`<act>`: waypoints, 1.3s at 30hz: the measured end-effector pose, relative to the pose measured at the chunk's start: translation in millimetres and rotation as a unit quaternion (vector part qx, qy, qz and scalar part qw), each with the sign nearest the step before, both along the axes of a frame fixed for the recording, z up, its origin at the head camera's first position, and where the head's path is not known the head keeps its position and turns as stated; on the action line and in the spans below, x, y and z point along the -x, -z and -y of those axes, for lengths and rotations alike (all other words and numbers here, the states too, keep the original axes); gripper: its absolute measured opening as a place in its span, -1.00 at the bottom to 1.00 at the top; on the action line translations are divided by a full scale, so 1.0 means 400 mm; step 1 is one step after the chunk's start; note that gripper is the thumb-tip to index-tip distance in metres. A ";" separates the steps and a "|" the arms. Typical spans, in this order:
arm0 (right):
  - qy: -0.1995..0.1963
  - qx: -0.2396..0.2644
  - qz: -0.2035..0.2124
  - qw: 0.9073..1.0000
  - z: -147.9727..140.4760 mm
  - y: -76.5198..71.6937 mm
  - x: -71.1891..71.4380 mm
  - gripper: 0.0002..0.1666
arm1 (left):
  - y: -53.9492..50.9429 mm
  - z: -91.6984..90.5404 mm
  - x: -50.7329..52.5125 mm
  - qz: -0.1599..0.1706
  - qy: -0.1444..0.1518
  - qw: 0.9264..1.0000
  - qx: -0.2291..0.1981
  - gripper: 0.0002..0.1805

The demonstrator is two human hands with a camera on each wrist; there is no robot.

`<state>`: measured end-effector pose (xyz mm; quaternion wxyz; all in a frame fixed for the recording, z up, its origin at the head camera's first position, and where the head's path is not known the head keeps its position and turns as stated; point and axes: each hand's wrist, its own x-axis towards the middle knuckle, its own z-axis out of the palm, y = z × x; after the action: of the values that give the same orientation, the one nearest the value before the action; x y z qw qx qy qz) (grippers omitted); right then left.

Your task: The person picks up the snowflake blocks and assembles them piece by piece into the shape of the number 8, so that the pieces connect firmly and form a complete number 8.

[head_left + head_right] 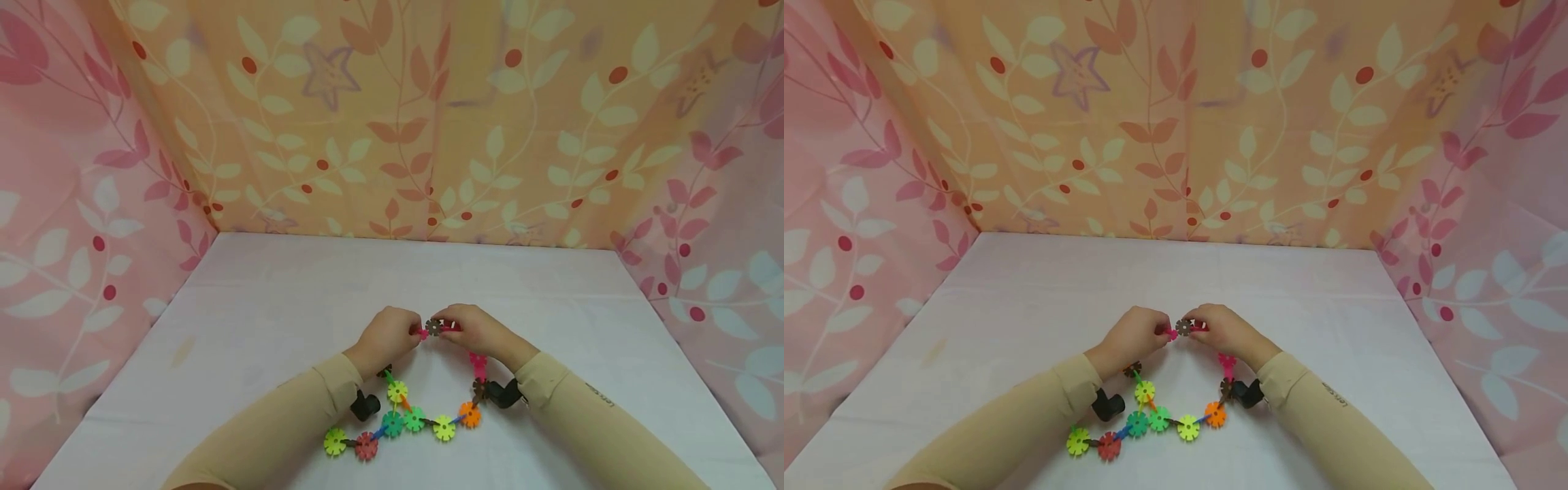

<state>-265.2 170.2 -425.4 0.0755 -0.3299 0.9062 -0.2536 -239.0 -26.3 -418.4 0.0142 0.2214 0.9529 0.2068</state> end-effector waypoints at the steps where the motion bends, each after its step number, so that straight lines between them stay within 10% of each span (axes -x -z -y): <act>1: 0.001 0.003 0.002 1.000 0.000 -0.001 -0.001 -0.68 | 0.003 -0.001 0.000 -0.007 0.001 1.000 0.003 -0.86; 17: -0.001 0.018 0.014 1.000 -0.001 0.008 0.003 -0.73 | 0.017 -0.010 0.006 -0.036 0.002 0.999 0.005 -0.94; 39: 0.000 0.019 0.006 1.000 0.001 0.005 0.004 -0.74 | 0.019 -0.009 0.005 0.013 -0.018 1.000 -0.020 -0.94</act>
<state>-267.0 169.6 -427.3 0.0742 -0.3297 0.9007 -0.2728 -241.1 -22.7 -426.1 0.0184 0.2021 0.9520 0.2291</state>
